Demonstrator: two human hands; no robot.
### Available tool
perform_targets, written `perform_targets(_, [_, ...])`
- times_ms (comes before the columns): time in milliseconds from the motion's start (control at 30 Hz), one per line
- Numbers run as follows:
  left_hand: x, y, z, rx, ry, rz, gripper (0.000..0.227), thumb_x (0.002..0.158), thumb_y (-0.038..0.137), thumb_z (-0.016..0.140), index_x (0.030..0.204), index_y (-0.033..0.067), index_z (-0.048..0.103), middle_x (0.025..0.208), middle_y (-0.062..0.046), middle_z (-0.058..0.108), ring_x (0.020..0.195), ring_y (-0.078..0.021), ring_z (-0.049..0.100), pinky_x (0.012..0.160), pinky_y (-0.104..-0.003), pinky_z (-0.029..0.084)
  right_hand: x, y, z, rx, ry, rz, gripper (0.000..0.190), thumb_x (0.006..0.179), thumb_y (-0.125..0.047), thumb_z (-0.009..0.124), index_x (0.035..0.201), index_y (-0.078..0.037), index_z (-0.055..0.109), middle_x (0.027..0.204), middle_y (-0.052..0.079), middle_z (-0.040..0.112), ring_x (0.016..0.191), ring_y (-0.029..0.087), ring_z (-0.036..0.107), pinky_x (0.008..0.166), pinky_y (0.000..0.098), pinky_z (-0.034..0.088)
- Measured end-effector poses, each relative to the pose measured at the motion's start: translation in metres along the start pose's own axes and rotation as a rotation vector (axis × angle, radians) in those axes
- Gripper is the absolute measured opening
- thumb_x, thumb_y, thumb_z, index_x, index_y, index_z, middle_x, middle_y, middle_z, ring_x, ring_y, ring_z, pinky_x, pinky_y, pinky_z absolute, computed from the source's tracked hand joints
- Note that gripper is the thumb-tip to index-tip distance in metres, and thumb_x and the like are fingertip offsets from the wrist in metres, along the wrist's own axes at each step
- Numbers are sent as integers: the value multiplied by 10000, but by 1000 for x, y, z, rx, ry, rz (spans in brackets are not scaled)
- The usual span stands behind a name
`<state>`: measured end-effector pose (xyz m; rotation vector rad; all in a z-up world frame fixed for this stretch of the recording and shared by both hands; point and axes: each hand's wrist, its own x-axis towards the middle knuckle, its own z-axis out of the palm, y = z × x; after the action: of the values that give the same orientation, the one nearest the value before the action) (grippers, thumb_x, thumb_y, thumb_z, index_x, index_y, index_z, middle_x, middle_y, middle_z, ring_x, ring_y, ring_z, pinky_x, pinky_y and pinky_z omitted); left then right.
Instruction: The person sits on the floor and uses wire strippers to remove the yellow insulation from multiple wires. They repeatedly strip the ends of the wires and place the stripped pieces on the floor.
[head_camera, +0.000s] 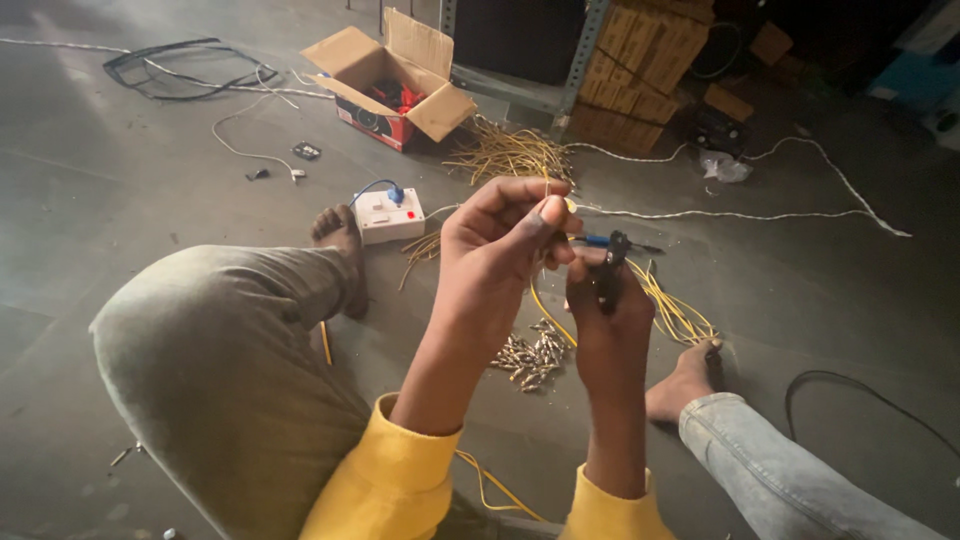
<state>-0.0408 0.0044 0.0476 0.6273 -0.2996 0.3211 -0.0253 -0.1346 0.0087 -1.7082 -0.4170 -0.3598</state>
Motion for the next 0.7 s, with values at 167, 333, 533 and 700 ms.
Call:
perform_targets(167, [6, -8, -11, 128, 83, 53, 206, 942, 58, 760, 1090, -42, 659, 901, -104, 730, 724, -111, 647, 628, -241, 500, 7, 35, -8, 2, 42, -26, 189, 1022, -165, 650, 1170, -61, 704, 883, -39, 598, 781, 47, 505, 701, 226, 400])
perform_targets(333, [47, -51, -58, 360, 187, 293, 186, 937, 70, 776, 983, 12, 605, 831, -69, 688, 681, -87, 619, 568, -239, 486, 27, 169, -5, -256, 85, 136, 293, 990, -195, 651, 1238, -47, 598, 1013, 52, 661, 927, 162, 625, 866, 323, 511])
perform_targets(533, [71, -145, -153, 404, 675, -1, 184, 846, 83, 776, 903, 5, 619, 722, -75, 698, 553, -141, 630, 465, -269, 475, -5, 321, 5, -1150, -328, 618, 793, 891, -626, 675, 1386, -29, 512, 1340, 309, 540, 1263, 495, 510, 1040, 580, 403])
perform_targets(700, [63, -192, -223, 536, 1051, 28, 148, 866, 59, 747, 924, -11, 630, 819, -95, 694, 687, -143, 629, 600, -294, 527, 24, 373, 41, -1177, -370, 499, 860, 742, -740, 721, 1361, -175, 529, 1447, 198, 486, 1358, 472, 386, 1043, 640, 341])
